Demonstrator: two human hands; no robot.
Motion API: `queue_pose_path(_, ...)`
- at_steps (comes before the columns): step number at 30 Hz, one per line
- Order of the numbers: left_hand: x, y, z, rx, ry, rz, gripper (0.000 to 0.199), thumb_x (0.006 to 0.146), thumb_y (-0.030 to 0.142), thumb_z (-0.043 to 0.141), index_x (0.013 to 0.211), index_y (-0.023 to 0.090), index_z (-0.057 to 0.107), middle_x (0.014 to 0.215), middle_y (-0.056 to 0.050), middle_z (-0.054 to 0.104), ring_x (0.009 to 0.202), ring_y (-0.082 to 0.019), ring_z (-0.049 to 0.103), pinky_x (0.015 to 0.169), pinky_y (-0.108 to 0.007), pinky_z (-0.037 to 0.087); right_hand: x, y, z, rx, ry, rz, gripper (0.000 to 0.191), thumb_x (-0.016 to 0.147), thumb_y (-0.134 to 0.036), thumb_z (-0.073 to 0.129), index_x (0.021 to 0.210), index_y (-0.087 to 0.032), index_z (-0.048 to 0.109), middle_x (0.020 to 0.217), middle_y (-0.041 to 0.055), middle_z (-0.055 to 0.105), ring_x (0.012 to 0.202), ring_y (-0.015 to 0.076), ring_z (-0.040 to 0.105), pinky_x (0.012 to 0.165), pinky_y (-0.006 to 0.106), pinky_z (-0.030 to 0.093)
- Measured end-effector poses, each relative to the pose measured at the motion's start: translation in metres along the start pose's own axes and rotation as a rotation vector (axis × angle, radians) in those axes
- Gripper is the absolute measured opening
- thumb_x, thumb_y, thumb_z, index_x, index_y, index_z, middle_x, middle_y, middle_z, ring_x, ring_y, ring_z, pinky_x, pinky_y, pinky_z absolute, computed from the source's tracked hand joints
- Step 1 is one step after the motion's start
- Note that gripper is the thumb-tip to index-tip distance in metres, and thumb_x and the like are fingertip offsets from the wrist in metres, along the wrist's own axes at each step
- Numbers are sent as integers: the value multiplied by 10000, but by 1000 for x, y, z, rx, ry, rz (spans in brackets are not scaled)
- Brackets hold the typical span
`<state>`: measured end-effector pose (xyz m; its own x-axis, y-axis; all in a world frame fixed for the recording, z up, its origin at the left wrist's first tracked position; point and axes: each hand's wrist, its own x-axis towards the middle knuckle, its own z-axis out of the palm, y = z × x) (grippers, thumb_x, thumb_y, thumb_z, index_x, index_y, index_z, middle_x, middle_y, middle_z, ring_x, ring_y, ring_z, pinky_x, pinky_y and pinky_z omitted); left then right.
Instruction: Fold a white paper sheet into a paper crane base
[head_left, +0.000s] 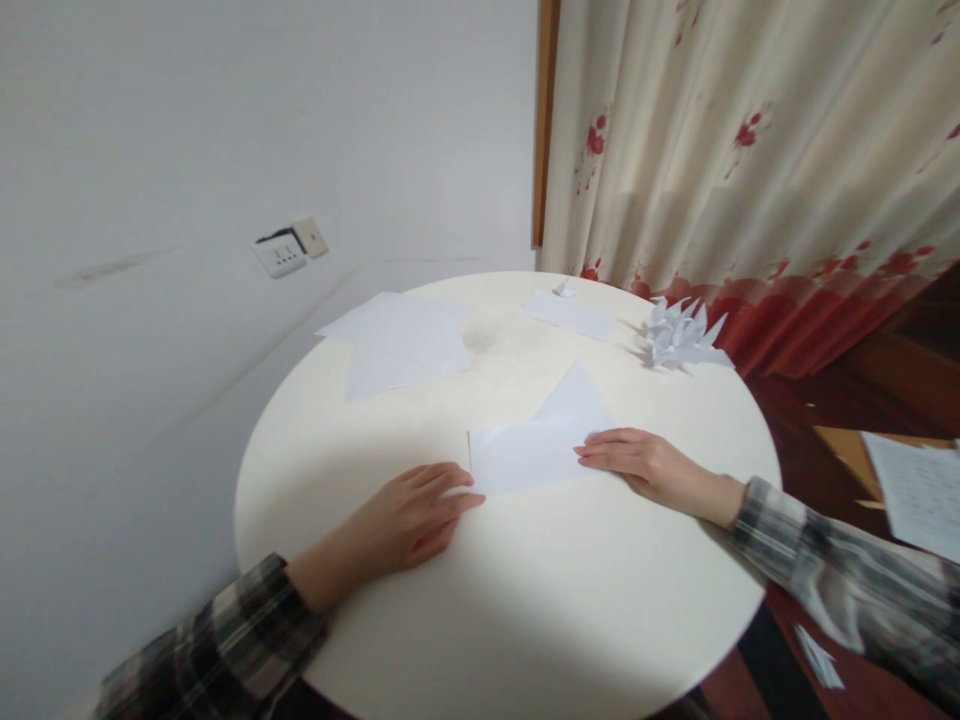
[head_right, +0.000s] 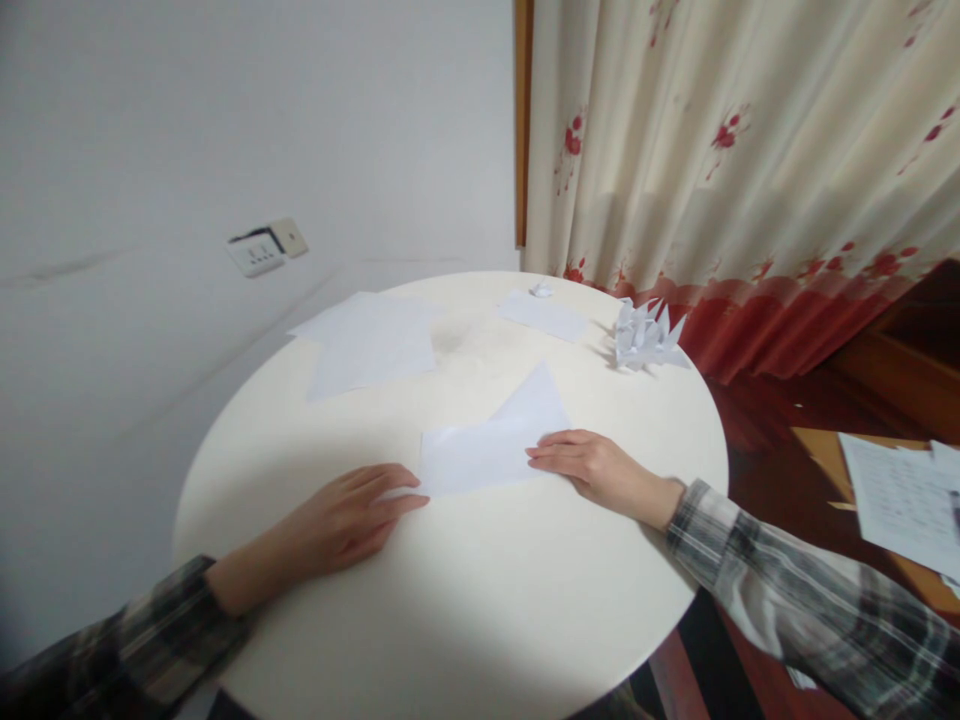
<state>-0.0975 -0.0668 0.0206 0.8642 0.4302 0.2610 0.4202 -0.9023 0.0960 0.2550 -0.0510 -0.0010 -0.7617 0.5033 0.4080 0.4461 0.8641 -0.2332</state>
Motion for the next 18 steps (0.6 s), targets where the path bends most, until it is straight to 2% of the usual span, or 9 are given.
queue_pose_path(5,-15,-6,-6,23,15,11,337,832,127,428,1149,219,497,1085,-62,576,1044,-186,513,889,-328,451,-1,0,0,-48,-13,-17,411,846,-16,392,1188,-186,546,1170,44,617,1140,154,512,937,346,476)
queue_pose_path(9,-17,-8,-14,82,67,-55,184,853,137,431,955,201,570,1013,-58,606,976,-178,551,842,-317,472,-2,0,1,-85,-21,-34,431,822,9,381,1181,-162,547,1168,51,617,1136,163,509,938,343,470)
queue_pose_path(11,-8,-7,-14,57,96,-80,168,864,124,418,888,185,572,949,-56,621,913,-161,570,809,-298,483,-1,-1,2,-119,-23,-44,419,810,0,395,1169,-146,554,1163,66,617,1118,178,518,931,352,467)
queue_pose_path(12,-1,-6,-12,28,83,-72,170,869,126,419,923,181,570,947,-55,627,920,-160,571,824,-301,481,1,-3,2,-141,-23,-45,403,812,-17,406,1163,-144,558,1158,76,617,1103,187,525,925,364,466)
queue_pose_path(16,33,-1,1,-16,27,23,299,876,146,421,1158,182,510,1177,-66,577,1102,-180,513,962,-349,425,20,-20,-2,-192,-47,-62,322,852,-110,428,1139,-137,570,1098,111,623,1042,204,538,883,376,463)
queue_pose_path(18,44,0,6,-22,16,68,318,878,137,406,1178,172,508,1209,-69,565,1126,-181,502,981,-355,412,33,-31,-5,-188,-91,-90,313,861,-121,418,1137,-130,567,1059,122,610,976,199,540,840,362,467)
